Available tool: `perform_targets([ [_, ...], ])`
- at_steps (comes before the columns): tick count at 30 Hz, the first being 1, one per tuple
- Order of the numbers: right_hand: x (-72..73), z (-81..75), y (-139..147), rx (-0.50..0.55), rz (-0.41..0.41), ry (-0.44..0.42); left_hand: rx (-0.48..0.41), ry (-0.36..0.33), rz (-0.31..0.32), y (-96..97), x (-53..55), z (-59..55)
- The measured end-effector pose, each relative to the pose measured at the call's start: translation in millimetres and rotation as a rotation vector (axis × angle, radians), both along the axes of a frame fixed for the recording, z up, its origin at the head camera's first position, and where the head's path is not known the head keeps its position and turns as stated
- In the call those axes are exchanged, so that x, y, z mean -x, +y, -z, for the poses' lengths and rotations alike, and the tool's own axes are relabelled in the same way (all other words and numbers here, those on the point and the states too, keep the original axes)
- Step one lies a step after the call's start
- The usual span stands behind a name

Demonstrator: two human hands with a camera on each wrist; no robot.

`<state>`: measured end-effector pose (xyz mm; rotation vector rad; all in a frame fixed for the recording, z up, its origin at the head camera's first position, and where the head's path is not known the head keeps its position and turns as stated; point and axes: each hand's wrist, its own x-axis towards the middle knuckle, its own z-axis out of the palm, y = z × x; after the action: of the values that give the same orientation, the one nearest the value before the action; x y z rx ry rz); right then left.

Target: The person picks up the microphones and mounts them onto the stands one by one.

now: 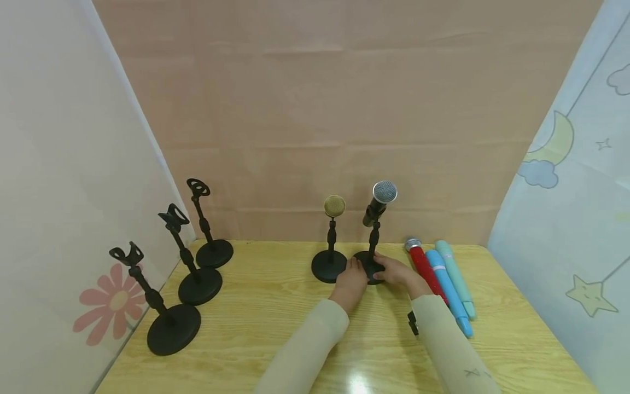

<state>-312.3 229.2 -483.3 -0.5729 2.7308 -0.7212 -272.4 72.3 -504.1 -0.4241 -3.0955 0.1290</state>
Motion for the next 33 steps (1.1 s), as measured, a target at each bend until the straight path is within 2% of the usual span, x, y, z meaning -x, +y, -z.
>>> perform_targets([
  [11,0.9,-0.5,-4,0.003,-0.004,-0.011,0.063,0.023,0.007,-4.5,-0.8,0.6],
  [15,-2.6,4.0,-2,0.02,-0.006,0.0,0.014,-0.006,0.043,-8.8,-0.2,5.7],
  [20,-7.1,10.5,5,0.031,0.006,0.047,-0.126,-0.076,0.121,-18.7,1.4,6.4],
  [23,-9.0,13.5,7,0.022,0.032,0.085,-0.2,-0.11,0.139,-28.8,-3.6,-0.2],
  [25,-10.2,13.8,8,0.022,0.051,0.115,-0.227,-0.104,0.144,-38.1,-8.7,-5.4],
  [29,-14.8,8.2,12,0.042,0.117,0.16,-0.222,-0.062,0.164,-61.4,-17.6,-10.8],
  [33,-20.8,-2.0,17,0.025,0.183,0.223,-0.221,-0.051,0.159,-85.8,-27.0,-12.6],
])
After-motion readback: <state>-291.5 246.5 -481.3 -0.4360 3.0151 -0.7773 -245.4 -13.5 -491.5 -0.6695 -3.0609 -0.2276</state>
